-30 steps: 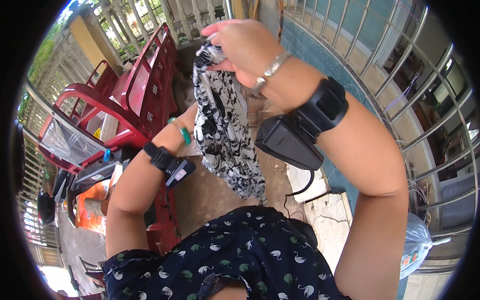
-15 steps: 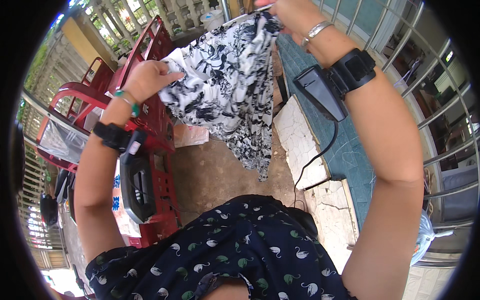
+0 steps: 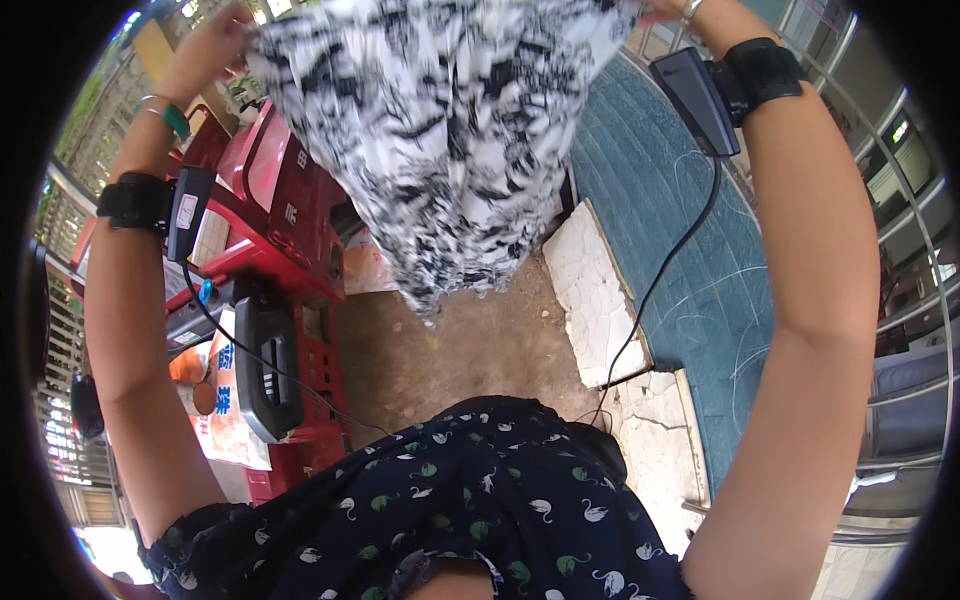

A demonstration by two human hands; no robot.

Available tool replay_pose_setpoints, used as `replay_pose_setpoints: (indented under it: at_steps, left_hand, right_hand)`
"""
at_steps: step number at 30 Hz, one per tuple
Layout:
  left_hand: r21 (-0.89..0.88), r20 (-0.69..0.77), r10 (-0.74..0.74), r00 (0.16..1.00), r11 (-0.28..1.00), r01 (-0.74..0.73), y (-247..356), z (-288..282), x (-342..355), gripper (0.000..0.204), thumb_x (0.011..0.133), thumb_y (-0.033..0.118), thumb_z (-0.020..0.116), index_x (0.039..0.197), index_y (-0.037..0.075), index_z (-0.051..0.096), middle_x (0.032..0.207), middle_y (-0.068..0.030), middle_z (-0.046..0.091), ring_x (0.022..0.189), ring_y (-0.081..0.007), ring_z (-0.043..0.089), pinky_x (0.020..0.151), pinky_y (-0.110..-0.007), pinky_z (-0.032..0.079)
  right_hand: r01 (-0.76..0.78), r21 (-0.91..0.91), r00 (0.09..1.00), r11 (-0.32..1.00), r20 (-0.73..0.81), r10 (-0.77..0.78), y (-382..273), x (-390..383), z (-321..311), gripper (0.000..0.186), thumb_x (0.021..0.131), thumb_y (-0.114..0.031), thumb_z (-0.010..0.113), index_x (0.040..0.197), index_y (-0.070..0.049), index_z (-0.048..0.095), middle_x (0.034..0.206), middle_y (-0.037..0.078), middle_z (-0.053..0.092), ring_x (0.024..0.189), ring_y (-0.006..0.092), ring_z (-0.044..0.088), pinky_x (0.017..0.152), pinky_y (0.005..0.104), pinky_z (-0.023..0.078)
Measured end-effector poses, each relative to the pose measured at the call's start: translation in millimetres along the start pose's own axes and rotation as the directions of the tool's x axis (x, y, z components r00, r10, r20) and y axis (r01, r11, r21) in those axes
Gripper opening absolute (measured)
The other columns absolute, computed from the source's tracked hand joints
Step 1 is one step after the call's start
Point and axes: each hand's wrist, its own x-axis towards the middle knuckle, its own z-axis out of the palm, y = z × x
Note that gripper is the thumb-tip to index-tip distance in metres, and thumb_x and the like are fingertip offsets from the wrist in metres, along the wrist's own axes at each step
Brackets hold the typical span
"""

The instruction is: The person picks up clothing items one at a time from a basin, places each item onto a hanger, and then hangs the hanger on a metal rod using a reaching tool.

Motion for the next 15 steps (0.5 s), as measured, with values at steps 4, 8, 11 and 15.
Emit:
replay_pose_setpoints:
  at_steps: [4, 8, 11, 15]
  left_hand:
    - [0.228, 0.171, 0.219, 0.961, 0.94, -0.255, -7.3, 20.0, -18.4, 0.026, 0.079, 0.017, 0.054, 0.102, 0.006, 0.05, 0.081, -0.0076, 0.06, 0.056, -0.0157, 0.059, 0.046, -0.025, 0.047]
    - [-0.112, 0.645, -0.15, 0.749, 0.951, 0.287, 6.0, 64.1, -72.5, 0.022, 0.083, 0.013, 0.045, 0.101, 0.001, 0.05, 0.086, -0.0133, 0.061, 0.07, -0.0218, 0.062, 0.057, -0.029, 0.052]
    - [-0.567, 0.54, -0.359, 0.762, 0.514, 0.644, 8.3, 52.4, -74.4, 0.024, 0.089, 0.018, 0.032, 0.102, 0.001, 0.044, 0.089, -0.017, 0.059, 0.082, -0.0285, 0.061, 0.071, -0.038, 0.052]
    - [-0.774, 0.513, -0.35, 0.784, 0.207, 0.599, 36.2, 52.6, -66.3, 0.018, 0.087, 0.011, 0.034, 0.1, 0.0, 0.039, 0.088, -0.0175, 0.057, 0.075, -0.0306, 0.06, 0.072, -0.044, 0.05]
  right_hand:
    - [0.472, -0.243, 0.837, 0.847, -0.176, -0.518, 29.0, 3.9, 32.0, 0.02, 0.075, -0.009, 0.047, 0.089, -0.003, 0.06, 0.077, 0.013, 0.06, 0.063, 0.0184, 0.058, 0.058, 0.0334, 0.05]
    - [0.387, -0.289, 0.904, 0.875, 0.304, -0.3, 14.5, -62.4, 115.7, 0.02, 0.073, -0.001, 0.041, 0.082, -0.001, 0.058, 0.074, 0.011, 0.059, 0.051, 0.0175, 0.055, 0.05, 0.0306, 0.047]
    - [-0.033, 0.075, 0.924, 0.997, 0.382, 0.002, 4.4, -48.0, 90.6, 0.023, 0.068, -0.001, 0.043, 0.084, -0.001, 0.06, 0.073, 0.004, 0.058, 0.058, 0.0109, 0.05, 0.054, 0.0242, 0.043]
    - [0.093, 0.128, 0.882, 0.987, 0.449, -0.141, -13.6, -44.9, 90.5, 0.028, 0.061, -0.001, 0.053, 0.088, 0.0, 0.06, 0.073, 0.002, 0.058, 0.069, 0.0119, 0.047, 0.064, 0.0231, 0.038]
